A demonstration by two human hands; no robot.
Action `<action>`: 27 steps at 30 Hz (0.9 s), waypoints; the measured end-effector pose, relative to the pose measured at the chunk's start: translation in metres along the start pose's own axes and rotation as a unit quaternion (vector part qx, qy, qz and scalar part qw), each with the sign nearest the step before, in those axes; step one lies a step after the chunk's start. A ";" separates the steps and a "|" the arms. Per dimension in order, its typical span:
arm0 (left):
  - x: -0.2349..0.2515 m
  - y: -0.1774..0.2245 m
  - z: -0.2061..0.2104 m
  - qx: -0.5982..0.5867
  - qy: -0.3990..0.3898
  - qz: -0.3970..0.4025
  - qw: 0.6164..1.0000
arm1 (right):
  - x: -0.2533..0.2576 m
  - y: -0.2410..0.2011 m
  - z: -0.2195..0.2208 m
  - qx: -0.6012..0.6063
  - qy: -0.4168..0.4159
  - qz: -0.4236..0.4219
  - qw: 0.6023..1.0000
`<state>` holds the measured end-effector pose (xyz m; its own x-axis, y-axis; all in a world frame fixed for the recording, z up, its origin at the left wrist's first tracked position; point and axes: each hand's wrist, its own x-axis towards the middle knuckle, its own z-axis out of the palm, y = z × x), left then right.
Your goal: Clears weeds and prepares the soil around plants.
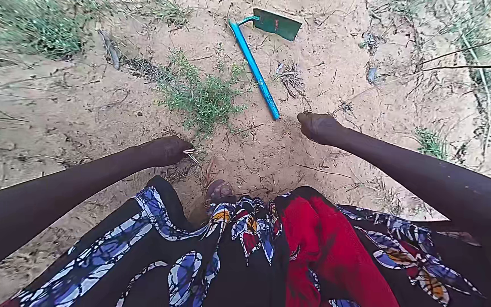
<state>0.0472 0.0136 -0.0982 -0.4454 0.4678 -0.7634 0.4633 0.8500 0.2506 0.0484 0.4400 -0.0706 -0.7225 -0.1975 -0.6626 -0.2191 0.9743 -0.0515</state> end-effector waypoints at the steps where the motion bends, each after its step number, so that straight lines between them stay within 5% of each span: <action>1: 0.000 0.006 -0.008 -0.006 -0.015 -0.007 1.000 | 0.013 0.000 -0.013 0.018 0.031 -0.006 0.999; 6: 0.010 0.015 -0.020 -0.039 -0.008 -0.004 0.999 | 0.080 -0.005 -0.030 0.125 0.164 -0.070 0.976; 16: 0.007 0.018 -0.025 -0.154 0.047 -0.034 0.986 | 0.162 -0.022 -0.022 -0.034 0.268 -0.031 0.962; 22: 0.017 0.007 -0.025 -0.177 0.040 -0.053 0.982 | 0.166 -0.034 -0.035 -0.044 0.167 0.025 0.985; 27: 0.017 0.018 -0.029 -0.167 0.042 -0.054 0.984 | 0.168 -0.041 -0.030 -0.001 0.178 0.096 0.979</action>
<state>0.0253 0.0440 -0.0893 -0.5462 0.3771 -0.7480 0.1390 0.9214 0.3630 -0.0836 0.3634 -0.1579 -0.9335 -0.0371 -0.3567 -0.0586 0.9970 0.0497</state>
